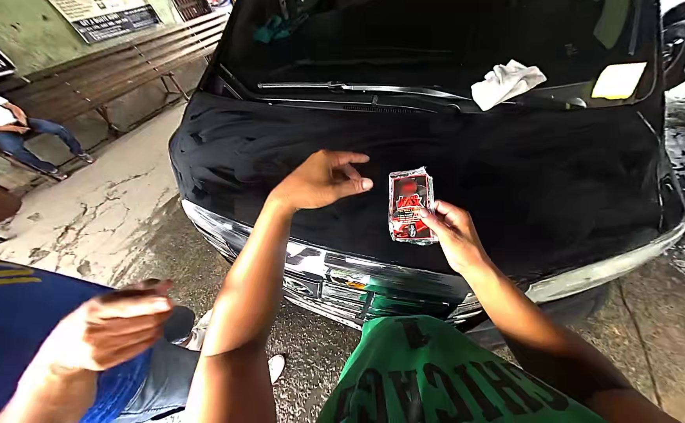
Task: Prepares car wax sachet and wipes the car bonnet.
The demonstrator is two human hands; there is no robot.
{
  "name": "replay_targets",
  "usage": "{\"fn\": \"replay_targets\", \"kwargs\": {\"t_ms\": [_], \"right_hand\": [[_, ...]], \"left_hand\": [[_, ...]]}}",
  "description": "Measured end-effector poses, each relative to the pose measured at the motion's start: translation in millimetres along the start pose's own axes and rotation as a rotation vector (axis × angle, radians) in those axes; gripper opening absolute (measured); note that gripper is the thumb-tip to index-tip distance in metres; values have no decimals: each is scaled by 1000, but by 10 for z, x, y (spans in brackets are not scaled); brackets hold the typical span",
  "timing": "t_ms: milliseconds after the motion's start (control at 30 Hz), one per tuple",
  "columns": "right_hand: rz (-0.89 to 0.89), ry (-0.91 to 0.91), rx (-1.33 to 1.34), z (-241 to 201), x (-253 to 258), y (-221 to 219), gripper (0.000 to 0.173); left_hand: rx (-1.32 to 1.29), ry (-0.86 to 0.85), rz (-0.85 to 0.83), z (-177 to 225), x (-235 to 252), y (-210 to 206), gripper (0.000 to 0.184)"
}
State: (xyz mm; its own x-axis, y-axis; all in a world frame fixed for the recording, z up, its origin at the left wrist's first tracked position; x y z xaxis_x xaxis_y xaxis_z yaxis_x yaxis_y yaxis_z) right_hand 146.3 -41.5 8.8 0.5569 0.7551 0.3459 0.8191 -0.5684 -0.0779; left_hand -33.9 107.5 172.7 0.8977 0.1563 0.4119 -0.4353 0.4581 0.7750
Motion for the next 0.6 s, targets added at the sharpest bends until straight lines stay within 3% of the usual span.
{"fn": "replay_targets", "kwargs": {"t_ms": [67, 167, 433, 600], "right_hand": [[-18, 17, -6, -16, 18, -45, 15], [-49, 25, -9, -50, 29, -128, 16], [-61, 35, -44, -104, 59, -146, 17], [-11, 51, -90, -65, 191, -27, 19]], "left_hand": [[-222, 34, 42, -384, -36, -334, 41], [-318, 152, 96, -451, -18, -533, 15], [-625, 298, 125, -666, 42, -607, 12], [-632, 498, 407, -1013, 355, -91, 50]]}}
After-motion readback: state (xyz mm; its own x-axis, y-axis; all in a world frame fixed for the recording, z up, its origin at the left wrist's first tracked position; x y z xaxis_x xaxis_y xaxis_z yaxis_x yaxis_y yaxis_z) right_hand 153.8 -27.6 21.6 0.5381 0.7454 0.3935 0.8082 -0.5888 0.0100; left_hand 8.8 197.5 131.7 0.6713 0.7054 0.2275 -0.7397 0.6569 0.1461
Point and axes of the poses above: each hand's wrist, its own x-axis towards the middle knuckle, its own y-axis out of the back of the hand, z = x × y, the point moved 5 cm from there along x, towards the middle knuckle, and after that the axes turned 4 degrees about z, right-handed, at the moved point
